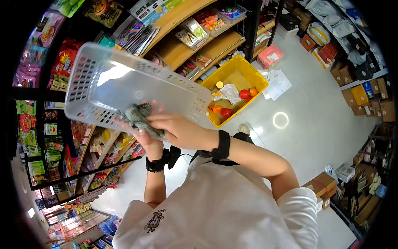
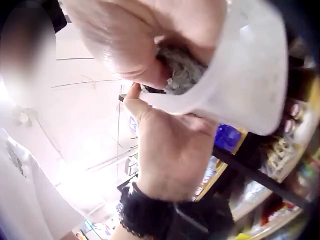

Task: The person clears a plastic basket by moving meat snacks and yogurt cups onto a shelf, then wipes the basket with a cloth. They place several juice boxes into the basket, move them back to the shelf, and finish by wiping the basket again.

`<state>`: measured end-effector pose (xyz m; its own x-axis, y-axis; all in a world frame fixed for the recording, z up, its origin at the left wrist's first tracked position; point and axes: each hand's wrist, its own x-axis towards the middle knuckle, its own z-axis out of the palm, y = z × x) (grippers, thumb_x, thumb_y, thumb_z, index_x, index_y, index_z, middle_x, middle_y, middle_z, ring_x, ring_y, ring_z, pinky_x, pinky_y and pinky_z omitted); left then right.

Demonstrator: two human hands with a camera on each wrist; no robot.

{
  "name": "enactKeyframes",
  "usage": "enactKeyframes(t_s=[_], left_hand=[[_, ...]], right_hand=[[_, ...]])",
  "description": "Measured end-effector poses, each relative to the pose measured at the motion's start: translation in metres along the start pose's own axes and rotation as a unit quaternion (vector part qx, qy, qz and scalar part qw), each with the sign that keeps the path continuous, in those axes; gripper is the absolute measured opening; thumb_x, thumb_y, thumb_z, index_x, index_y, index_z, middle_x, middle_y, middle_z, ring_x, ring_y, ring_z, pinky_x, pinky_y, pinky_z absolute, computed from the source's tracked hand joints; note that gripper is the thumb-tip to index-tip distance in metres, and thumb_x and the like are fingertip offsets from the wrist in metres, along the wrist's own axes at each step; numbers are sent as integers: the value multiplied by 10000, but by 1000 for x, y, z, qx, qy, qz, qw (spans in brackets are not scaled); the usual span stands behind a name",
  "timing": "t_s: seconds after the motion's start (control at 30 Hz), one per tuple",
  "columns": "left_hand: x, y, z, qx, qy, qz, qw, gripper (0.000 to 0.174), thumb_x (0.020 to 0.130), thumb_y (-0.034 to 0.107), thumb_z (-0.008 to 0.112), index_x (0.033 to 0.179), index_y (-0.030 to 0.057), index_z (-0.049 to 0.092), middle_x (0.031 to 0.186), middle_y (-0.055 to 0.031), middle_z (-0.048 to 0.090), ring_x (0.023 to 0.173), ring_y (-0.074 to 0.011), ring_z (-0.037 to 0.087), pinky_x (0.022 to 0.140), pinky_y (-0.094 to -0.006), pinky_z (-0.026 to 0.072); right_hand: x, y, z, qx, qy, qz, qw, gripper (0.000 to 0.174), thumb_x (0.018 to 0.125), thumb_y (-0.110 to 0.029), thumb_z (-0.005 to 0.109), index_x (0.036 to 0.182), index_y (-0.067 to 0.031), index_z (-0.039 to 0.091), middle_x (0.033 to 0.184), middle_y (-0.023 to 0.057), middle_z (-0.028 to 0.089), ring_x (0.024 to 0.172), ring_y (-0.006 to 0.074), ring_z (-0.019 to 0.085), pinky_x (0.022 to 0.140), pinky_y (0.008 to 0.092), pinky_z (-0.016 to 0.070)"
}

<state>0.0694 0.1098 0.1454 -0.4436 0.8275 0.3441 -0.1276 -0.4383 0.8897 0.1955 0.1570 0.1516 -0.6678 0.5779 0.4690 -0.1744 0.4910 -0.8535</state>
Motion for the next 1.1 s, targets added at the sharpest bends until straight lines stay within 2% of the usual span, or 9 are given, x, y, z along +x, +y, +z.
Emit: enactKeyframes(t_s=[0.13,0.3,0.5,0.6,0.7,0.73,0.83,0.97,1.1], left_hand=[[12,-14,17,56,-16,36,998,956,800,327,641,1446,162,-44,1279,-220,373,1118,-397,488,915,-516,458],[-13,-36,47,75,-32,-135,988,938,861,140,568,1439,233,-165,1292,-208,375,1123,-335,491,914,-461,456],[-23,-21,71,41,-62,-232,970,956,850,36,544,1433,258,-181,1269,-193,402,1089,-326,524,913,-442,460],[-28,-29,76,127,-57,-109,984,988,832,1,553,1428,258,-191,1239,-187,427,1073,-319,539,905,-446,470],[-33,-25,74,95,-7,-125,988,940,875,229,588,1430,270,-169,1221,-211,443,1095,-370,530,889,-520,477],[-38,-23,76,45,16,-157,986,1025,816,32,592,1421,244,-209,1237,-183,438,1098,-315,525,922,-457,456],[-45,-35,70,84,4,-129,988,1035,806,23,592,1419,245,-212,1237,-188,437,1094,-317,528,931,-454,450],[-51,-49,62,265,-43,-44,962,1055,755,-3,607,1432,160,-186,1331,-201,352,1160,-334,482,966,-429,418],[-62,-57,41,416,-56,18,907,1072,700,86,680,1454,101,-82,1342,-222,323,1226,-365,391,978,-462,364]], right_hand=[[-28,5,-44,-154,-142,52,976,316,677,62,518,975,1,604,1029,135,596,999,302,550,856,368,459],[-14,6,-121,-326,-371,31,869,64,676,-30,565,727,-28,605,748,128,624,753,316,614,709,400,500],[64,28,-192,-391,-28,-263,882,125,721,-52,562,841,-34,595,908,82,594,1014,261,536,822,340,480],[58,59,-174,-499,-73,-291,813,131,714,-99,562,816,-39,616,926,68,588,1059,245,501,944,351,391],[19,60,-149,-529,-198,-239,790,161,701,-152,555,808,-55,625,942,64,561,1087,220,474,996,370,329],[8,56,-146,-519,-213,-224,797,154,702,-155,553,792,-53,625,929,67,559,1072,225,476,956,348,352],[-25,52,-138,-441,-255,-181,841,164,713,-124,549,833,-48,632,918,67,553,1046,218,500,893,326,399],[-39,69,-120,-33,-116,83,989,198,825,-64,500,973,-22,625,948,36,585,881,148,556,726,289,459],[-8,47,-127,478,117,322,809,324,913,-48,430,1226,27,467,1102,63,577,1029,117,559,857,235,477]])
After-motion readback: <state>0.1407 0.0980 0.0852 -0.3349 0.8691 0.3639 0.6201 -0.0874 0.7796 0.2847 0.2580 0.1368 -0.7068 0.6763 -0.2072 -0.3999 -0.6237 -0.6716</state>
